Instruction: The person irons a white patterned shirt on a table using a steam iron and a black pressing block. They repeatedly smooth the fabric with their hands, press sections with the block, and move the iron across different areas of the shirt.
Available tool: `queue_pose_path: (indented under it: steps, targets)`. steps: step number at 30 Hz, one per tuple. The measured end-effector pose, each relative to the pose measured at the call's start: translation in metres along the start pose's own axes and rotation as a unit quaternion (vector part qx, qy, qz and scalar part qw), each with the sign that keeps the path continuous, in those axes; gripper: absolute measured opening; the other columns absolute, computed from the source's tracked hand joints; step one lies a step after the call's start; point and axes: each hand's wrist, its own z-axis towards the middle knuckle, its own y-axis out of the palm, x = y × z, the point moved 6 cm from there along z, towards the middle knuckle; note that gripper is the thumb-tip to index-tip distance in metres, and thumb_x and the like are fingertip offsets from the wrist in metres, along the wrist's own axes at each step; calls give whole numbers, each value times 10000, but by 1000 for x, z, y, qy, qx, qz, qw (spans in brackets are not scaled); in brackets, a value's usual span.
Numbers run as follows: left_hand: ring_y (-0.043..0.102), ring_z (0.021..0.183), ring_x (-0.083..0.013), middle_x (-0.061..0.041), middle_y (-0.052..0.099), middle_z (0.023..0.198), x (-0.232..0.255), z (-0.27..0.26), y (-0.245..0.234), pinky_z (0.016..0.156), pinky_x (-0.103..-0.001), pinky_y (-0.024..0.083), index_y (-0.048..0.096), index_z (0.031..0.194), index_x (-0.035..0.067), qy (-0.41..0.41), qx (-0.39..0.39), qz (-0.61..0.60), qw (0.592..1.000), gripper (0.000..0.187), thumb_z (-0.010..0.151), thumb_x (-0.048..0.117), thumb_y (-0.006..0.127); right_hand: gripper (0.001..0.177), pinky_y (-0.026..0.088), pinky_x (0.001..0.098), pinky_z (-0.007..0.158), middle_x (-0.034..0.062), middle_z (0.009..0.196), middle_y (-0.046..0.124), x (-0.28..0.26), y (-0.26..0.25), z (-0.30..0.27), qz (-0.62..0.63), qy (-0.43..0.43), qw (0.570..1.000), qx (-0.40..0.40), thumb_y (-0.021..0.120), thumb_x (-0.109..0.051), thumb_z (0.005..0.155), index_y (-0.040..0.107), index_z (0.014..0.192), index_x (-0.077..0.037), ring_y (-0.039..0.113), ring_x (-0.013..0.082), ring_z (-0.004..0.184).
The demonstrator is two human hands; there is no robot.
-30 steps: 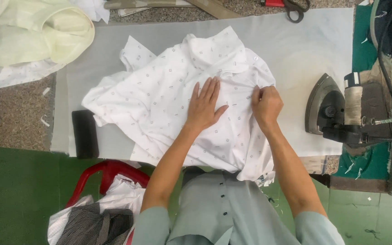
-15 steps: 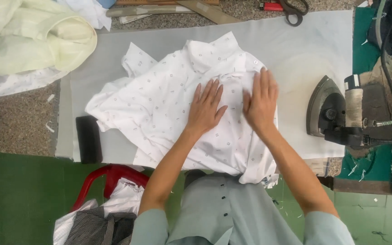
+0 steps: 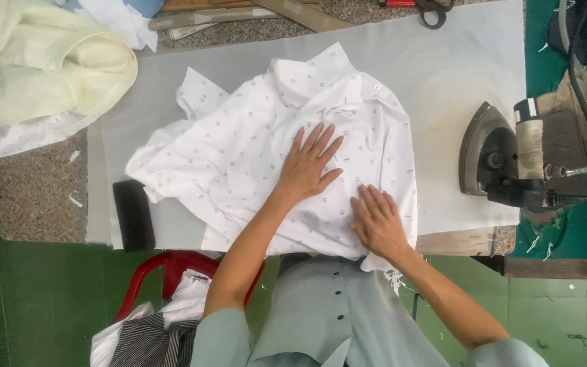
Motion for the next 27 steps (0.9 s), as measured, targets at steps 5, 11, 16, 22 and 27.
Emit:
queue_pose_path:
  steps: [5,11,16,22,27]
  targets:
    - [78,1568,-337,-179,94,1692,49,-26,-7,1268,-560,15,182,1628,179,38,-104,29,993,817,999,699,227,521,457,580,1090,243,1484,553,98,-127,13,-185,79,974,101,613,-348,1024,591,1404,8,524,418,1355]
    - [563,1345,-327,-169,643,1375,126,-98,22,1211,-501,369,679,1289,82,322,117,-105,933,530,1050,501,460,752,514,606,1009,409,1541,429,159,-172,-15,-300,133,943,-52,788,-366,954,602,1428,188,516,538,1326]
    - [277,1554,-325,-146,305,1654,65,-60,3,1302,-543,231,289,1585,37,97,199,-26,975,688,1109,519,412,748,308,637,1178,284,1660,243,206,-187,18,-73,376,879,-284,430,61,921,150,1613,24,291,528,1443]
    - [189,1563,-371,-206,210,1679,55,-75,19,1266,-574,146,289,1610,78,-122,69,63,988,857,1009,683,380,416,457,558,768,293,1112,634,276,-158,40,134,466,859,-164,624,-293,1095,547,1256,82,605,448,970]
    - [248,1558,-392,-235,275,1658,27,-118,11,1291,-560,165,266,1591,4,-226,192,0,955,719,1085,506,362,609,549,609,824,340,1126,680,117,-226,130,57,425,845,-320,481,-404,1039,441,1557,-86,662,522,963]
